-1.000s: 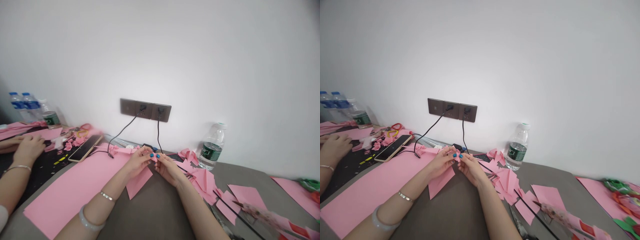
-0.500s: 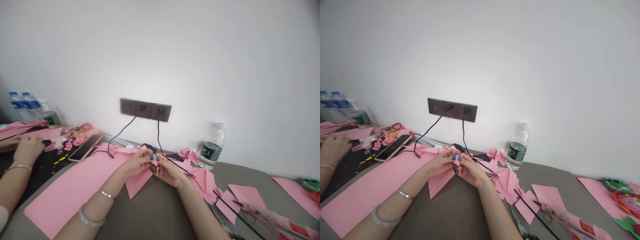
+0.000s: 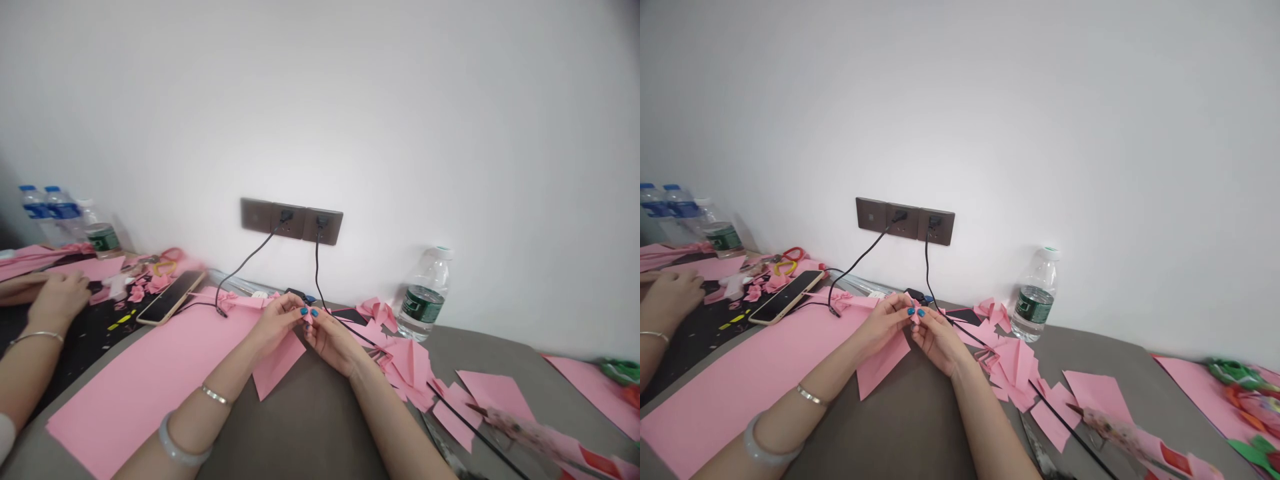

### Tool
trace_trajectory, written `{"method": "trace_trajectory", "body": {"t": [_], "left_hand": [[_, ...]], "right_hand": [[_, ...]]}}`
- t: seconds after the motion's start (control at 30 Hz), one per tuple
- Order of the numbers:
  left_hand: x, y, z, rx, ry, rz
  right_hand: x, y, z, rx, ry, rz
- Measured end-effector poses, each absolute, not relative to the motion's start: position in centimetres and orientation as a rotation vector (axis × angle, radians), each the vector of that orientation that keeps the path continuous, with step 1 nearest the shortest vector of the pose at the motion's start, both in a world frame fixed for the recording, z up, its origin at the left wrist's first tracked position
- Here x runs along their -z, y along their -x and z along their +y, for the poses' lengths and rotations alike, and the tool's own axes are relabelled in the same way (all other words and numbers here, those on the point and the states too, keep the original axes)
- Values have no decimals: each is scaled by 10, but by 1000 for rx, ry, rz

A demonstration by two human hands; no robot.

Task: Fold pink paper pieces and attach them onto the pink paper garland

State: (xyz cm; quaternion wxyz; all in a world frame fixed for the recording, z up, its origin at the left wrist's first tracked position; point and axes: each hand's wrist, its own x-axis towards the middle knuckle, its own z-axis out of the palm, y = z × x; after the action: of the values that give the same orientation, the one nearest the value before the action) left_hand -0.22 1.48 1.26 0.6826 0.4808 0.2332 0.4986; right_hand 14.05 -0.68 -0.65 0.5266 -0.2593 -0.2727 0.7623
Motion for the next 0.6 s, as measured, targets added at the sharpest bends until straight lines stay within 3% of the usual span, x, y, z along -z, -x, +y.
{"method": "trace_trajectory", "body": {"t": [0.1, 0.37, 0.6], "left_hand": [[-11, 4, 17, -1169, -1212, 626], [-6, 0, 14, -1187, -1217, 732], [-5, 0, 16, -1177, -1000, 664]], "right_hand": [[6, -137, -7, -1626, 675, -769], [8, -133, -10, -687, 1030, -1298], [8, -130, -11, -679, 1010, -1353]]}}
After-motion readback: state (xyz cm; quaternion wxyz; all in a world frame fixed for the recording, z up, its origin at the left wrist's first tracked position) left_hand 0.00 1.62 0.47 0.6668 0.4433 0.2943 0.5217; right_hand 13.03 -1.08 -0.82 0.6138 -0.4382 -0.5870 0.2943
